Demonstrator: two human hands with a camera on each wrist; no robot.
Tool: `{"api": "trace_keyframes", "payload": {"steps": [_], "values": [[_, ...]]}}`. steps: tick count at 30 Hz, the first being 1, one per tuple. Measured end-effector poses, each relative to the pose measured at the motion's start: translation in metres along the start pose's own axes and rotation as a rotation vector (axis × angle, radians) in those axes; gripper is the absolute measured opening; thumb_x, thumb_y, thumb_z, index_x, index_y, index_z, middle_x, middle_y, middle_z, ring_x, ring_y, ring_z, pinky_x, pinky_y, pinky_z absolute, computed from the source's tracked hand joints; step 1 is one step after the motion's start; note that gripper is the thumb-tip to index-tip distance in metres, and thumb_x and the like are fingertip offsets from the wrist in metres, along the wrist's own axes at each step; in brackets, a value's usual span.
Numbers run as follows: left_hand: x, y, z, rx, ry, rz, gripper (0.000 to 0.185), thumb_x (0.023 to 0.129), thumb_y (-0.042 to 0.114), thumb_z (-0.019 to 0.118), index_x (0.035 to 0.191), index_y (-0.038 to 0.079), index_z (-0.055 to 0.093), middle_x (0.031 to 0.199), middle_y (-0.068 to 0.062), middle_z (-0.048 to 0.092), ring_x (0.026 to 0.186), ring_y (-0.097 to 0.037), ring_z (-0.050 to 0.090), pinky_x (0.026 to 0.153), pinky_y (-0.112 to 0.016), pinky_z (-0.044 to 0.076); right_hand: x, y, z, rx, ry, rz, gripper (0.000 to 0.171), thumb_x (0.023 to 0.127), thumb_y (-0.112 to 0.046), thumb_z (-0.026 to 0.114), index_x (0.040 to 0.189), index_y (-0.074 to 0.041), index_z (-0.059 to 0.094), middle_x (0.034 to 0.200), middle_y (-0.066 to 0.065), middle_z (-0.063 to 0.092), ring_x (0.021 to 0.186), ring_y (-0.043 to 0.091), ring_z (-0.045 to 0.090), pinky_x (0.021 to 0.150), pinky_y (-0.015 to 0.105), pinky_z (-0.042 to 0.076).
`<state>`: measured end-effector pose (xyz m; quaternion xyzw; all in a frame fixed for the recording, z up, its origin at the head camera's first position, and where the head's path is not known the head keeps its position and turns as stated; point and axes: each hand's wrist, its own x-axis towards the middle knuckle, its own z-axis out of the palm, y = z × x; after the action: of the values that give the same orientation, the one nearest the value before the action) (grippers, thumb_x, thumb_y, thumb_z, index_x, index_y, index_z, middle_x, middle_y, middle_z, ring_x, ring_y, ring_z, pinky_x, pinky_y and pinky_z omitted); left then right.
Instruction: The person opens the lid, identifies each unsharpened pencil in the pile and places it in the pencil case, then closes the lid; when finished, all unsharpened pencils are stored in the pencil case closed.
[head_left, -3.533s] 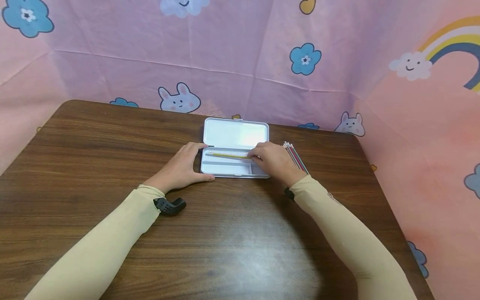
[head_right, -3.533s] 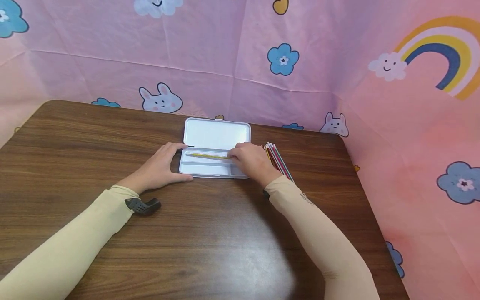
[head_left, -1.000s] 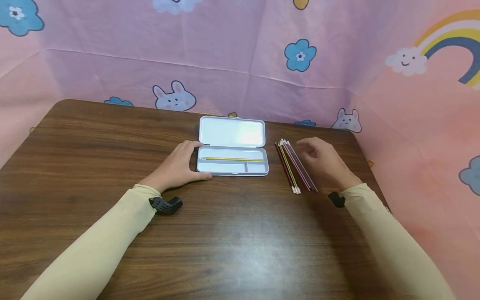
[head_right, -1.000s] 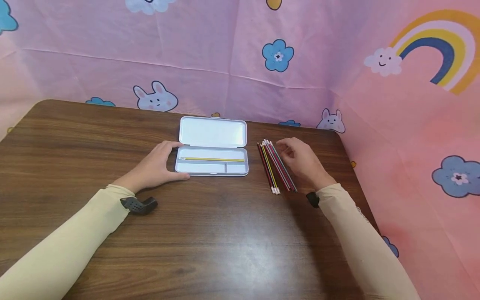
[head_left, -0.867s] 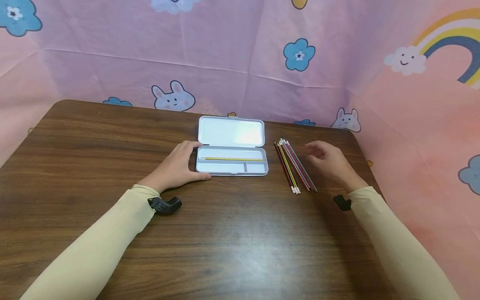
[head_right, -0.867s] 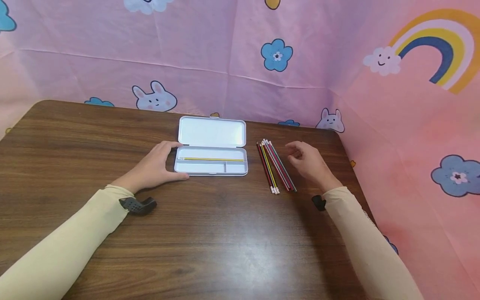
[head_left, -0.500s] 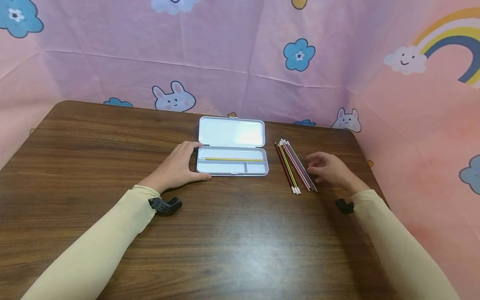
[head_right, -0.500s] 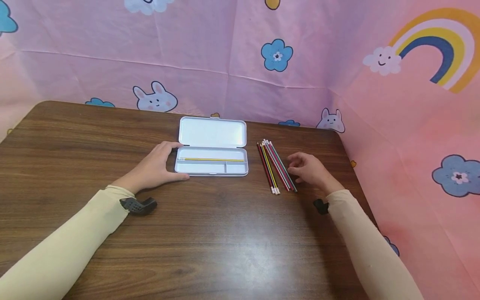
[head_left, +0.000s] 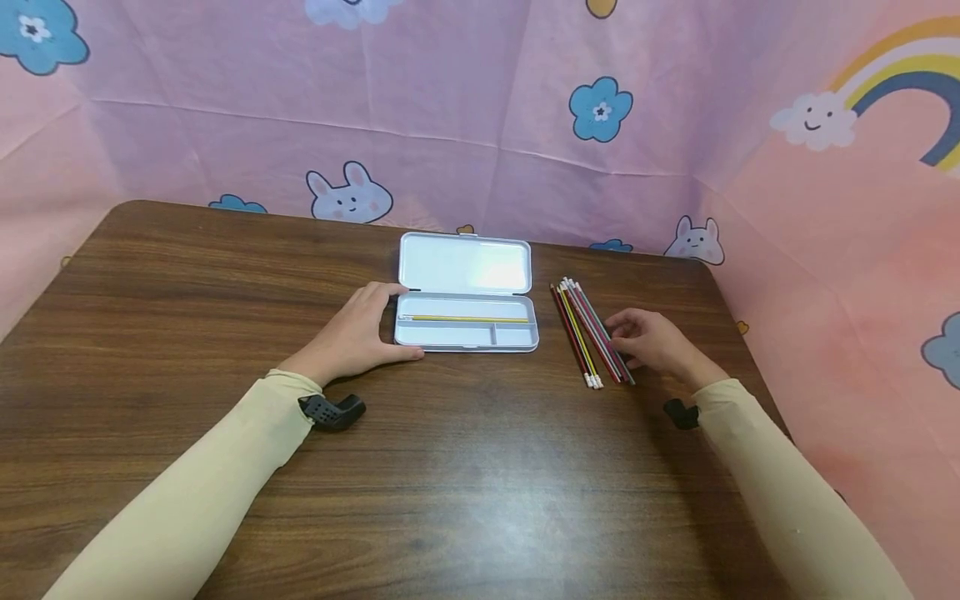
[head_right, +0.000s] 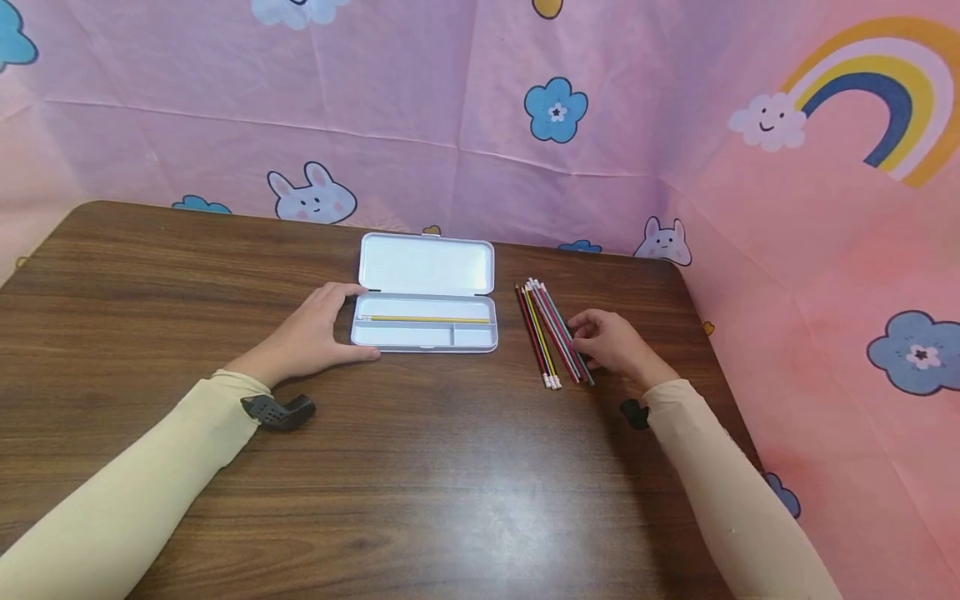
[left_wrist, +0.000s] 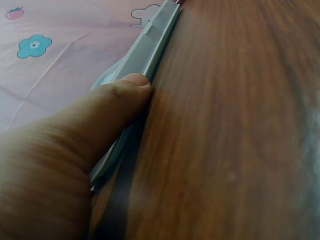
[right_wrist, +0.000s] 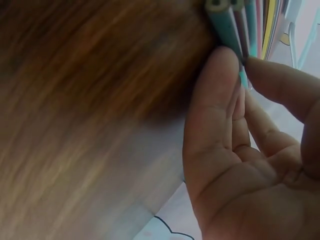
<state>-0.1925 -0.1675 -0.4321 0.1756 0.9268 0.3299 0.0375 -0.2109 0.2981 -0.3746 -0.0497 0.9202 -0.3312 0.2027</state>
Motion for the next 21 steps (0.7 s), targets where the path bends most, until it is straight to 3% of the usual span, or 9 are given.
{"api": "trace_keyframes", "payload": {"steps": [13,21], "values": [[0.0,0.0016,-0.0014,0.003,-0.003,0.002,0.105,0.08,0.065,0.08,0.157,0.011,0.034,0.157,-0.014,0.038,0.145,-0.033,0.035,0.116,-0.058,0.034,-0.0062,-0.0016,0.0009,-0.129,0.033,-0.028,0.035,0.1,-0.011,0.066,0.133,0.0,0.061,0.104,0.016,0.066,0.087,0.024,0.066,0.068,0.037,0.062],[0.0003,0.0,-0.0008,0.004,-0.003,0.002,0.106,0.079,0.067,0.08,0.158,0.011,0.034,0.157,-0.014,0.038,0.145,-0.033,0.035,0.116,-0.058,0.034,-0.0046,-0.0011,0.0029,-0.216,0.081,-0.051,0.032,0.097,-0.008,0.068,0.128,0.001,0.063,0.098,0.013,0.066,0.073,0.019,0.063,0.06,0.032,0.057]]}}
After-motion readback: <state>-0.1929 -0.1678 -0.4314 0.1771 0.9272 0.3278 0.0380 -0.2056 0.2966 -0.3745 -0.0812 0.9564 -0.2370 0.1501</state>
